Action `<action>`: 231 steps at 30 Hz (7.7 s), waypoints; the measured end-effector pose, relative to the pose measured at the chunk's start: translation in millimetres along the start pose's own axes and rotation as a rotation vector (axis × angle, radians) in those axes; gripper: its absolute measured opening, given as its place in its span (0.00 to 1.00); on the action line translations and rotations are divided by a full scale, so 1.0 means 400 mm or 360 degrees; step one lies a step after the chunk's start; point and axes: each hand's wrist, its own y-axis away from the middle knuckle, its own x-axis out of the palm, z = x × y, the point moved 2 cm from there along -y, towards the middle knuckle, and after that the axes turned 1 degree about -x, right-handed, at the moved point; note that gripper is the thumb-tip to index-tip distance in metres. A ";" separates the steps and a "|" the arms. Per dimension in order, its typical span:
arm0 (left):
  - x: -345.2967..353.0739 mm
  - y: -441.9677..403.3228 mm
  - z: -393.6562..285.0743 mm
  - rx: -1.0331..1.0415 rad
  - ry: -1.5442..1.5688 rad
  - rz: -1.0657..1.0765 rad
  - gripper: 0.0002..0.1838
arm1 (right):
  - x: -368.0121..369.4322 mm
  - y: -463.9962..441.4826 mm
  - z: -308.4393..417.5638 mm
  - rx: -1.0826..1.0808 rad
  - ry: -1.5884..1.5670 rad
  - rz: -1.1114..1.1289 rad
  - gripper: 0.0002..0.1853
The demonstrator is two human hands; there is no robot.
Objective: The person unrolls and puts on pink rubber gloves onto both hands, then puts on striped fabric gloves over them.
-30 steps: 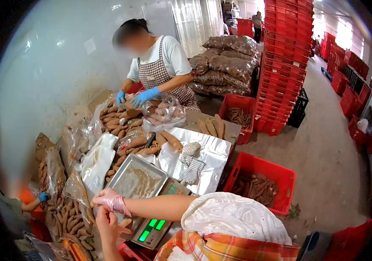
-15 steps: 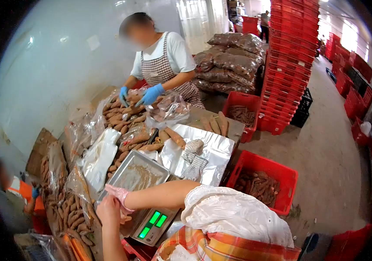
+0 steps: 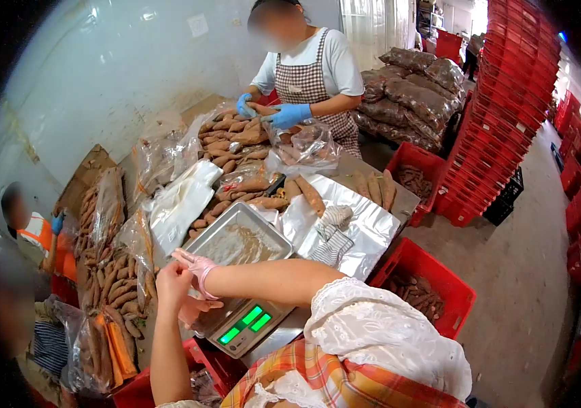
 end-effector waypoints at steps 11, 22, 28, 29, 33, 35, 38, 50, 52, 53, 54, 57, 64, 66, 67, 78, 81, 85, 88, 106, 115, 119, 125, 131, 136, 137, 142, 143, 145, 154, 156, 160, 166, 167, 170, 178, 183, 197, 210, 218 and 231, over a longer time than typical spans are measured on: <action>-0.019 0.028 -0.033 -0.0598 0.1506 0.0356 0.06 | 0.025 -0.061 0.007 0.0062 -0.0936 0.0095 0.24; -0.071 0.121 -0.113 -0.0035 0.0265 -0.0251 0.12 | -0.043 -0.049 -0.134 0.0341 -0.1531 0.0357 0.16; -0.017 0.128 -0.068 -0.0302 0.0732 -0.0285 0.11 | -0.027 -0.062 -0.143 0.0669 -0.1885 0.0458 0.21; -0.013 0.129 -0.071 -0.0343 0.0766 -0.0330 0.10 | -0.028 -0.061 -0.147 0.0721 -0.1910 0.0440 0.21; 0.017 0.123 -0.048 -0.0693 0.1631 -0.0290 0.06 | -0.038 -0.059 -0.153 0.0885 -0.1990 0.0292 0.19; 0.009 0.117 -0.063 -0.0970 0.2412 -0.0242 0.03 | -0.041 -0.065 -0.156 0.0915 -0.2001 0.0281 0.20; 0.029 0.106 -0.033 -0.1089 0.2991 -0.0120 0.03 | -0.040 -0.068 -0.152 0.1026 -0.2028 0.0435 0.20; -0.010 0.052 -0.065 -0.0203 -0.0090 -0.0587 0.12 | 0.033 -0.105 -0.077 0.0730 -0.2164 0.0383 0.25; -0.011 0.036 -0.072 -0.0030 -0.0287 -0.0560 0.11 | 0.098 -0.117 -0.021 0.1007 -0.1952 -0.0018 0.27; -0.006 0.028 -0.078 0.0156 -0.0317 -0.0580 0.08 | 0.123 -0.129 -0.010 0.0999 -0.1946 0.0012 0.25; -0.004 0.023 -0.085 0.0342 -0.0349 -0.0596 0.05 | 0.145 -0.142 0.000 0.0991 -0.1944 0.0040 0.23; 0.005 0.034 -0.135 0.0464 -0.0572 -0.0536 0.04 | 0.062 -0.094 -0.056 0.1138 -0.2162 0.0093 0.23; -0.014 0.076 -0.137 0.0510 -0.0197 -0.0652 0.13 | 0.068 -0.091 -0.165 0.1641 -0.4201 -0.0873 0.25; 0.020 0.072 -0.106 -0.0064 0.0128 -0.0599 0.11 | 0.010 -0.064 -0.203 0.1659 -0.4291 -0.1102 0.25; 0.034 0.071 -0.096 -0.0222 0.0242 -0.0507 0.08 | -0.008 -0.071 -0.218 0.1575 -0.4244 -0.1151 0.27; 0.094 0.046 -0.146 -0.0188 0.2458 -0.0507 0.12 | -0.274 -0.012 -0.280 0.0148 -0.4407 -0.1405 0.34; 0.127 0.017 -0.138 0.0108 0.2069 -0.0286 0.10 | -0.351 0.027 -0.241 -0.0150 -0.4029 -0.1285 0.32; 0.104 0.011 -0.190 0.0764 0.1296 -0.0167 0.11 | -0.405 0.073 -0.233 -0.0370 -0.2987 -0.0871 0.25; 0.139 0.052 -0.176 0.0871 0.1124 -0.0145 0.10 | -0.361 0.072 -0.246 -0.0011 -0.2303 -0.1288 0.20; -0.111 0.106 -0.151 -0.0342 0.2665 -0.0042 0.11 | -0.096 0.083 -0.327 0.0900 -0.3098 -0.0679 0.26; -0.208 0.056 -0.077 -0.0262 0.2570 -0.0098 0.16 | -0.203 0.142 -0.299 0.0117 -0.3129 -0.0086 0.31; -0.228 0.046 -0.090 -0.0234 0.2560 -0.0139 0.15 | -0.228 0.152 -0.298 -0.0015 -0.3036 -0.0152 0.24; -0.296 0.045 -0.063 -0.0080 0.1553 0.0181 0.18 | -0.171 0.132 -0.305 0.0135 -0.3180 -0.0121 0.15; -0.320 0.049 -0.047 -0.0253 0.1493 0.0382 0.17 | -0.118 0.127 -0.340 0.0101 -0.3359 -0.0099 0.14; -0.283 0.023 -0.030 -0.0449 0.1436 0.0209 0.11 | -0.133 0.138 -0.345 0.0753 -0.2793 -0.0493 0.18; -0.270 0.016 -0.030 -0.0423 0.1511 0.0196 0.09 | -0.161 0.152 -0.351 0.0752 -0.2933 -0.0439 0.20; -0.261 -0.007 -0.096 -0.0309 0.1246 0.0166 0.06 | -0.215 0.161 -0.322 0.0614 -0.2630 -0.0139 0.28; -0.249 -0.017 -0.083 -0.0235 0.1135 0.0078 0.06 | -0.184 0.145 -0.306 0.0570 -0.2878 -0.0246 0.29; -0.254 -0.028 -0.080 -0.0218 0.1011 0.0097 0.06 | -0.176 0.148 -0.320 0.0627 -0.2826 -0.0214 0.28; -0.238 -0.037 -0.126 0.0165 0.0011 -0.0175 0.04 | -0.084 0.090 -0.312 0.0745 -0.1876 0.0013 0.16; -0.227 -0.023 -0.139 0.0495 -0.0417 -0.0285 0.04 | -0.039 0.084 -0.328 0.0850 -0.2776 0.0158 0.22; -0.220 -0.007 -0.148 0.0481 -0.0815 -0.0047 0.13 | -0.060 0.101 -0.338 0.0705 -0.2497 -0.0100 0.23; -0.150 -0.041 -0.088 0.0261 -0.1041 0.0353 0.12 | -0.122 0.122 -0.304 0.0723 -0.1943 -0.0348 0.14; -0.130 -0.048 -0.072 0.0214 -0.0978 0.0438 0.14 | -0.140 0.133 -0.304 0.0572 -0.1683 -0.0432 0.11; -0.090 -0.098 0.023 0.0043 -0.0119 0.0427 0.20 | -0.131 0.125 -0.277 0.0576 -0.1352 -0.0512 0.05; -0.058 -0.147 0.027 -0.0933 0.2086 0.0625 0.27 | -0.051 0.131 -0.197 0.0975 -0.1909 -0.0759 0.11; 0.034 -0.177 0.006 -0.0697 0.2212 -0.0051 0.18 | -0.108 0.161 -0.147 0.1004 -0.2189 -0.0673 0.14; 0.145 -0.123 -0.136 -0.0528 0.2604 0.0256 0.18 | -0.008 0.198 -0.212 0.1542 -0.3561 -0.1101 0.30; 0.140 -0.099 -0.098 -0.0323 0.2364 -0.0293 0.19 | -0.061 0.237 -0.206 0.0933 -0.3648 -0.1179 0.15; 0.149 -0.113 -0.069 -0.0167 0.1754 -0.1046 0.13 | -0.089 0.220 -0.153 0.1192 -0.2569 -0.1383 0.07; 0.005 -0.129 -0.146 -0.0386 0.2772 -0.0340 0.05 | -0.059 0.210 -0.149 0.1301 -0.3144 -0.1255 0.09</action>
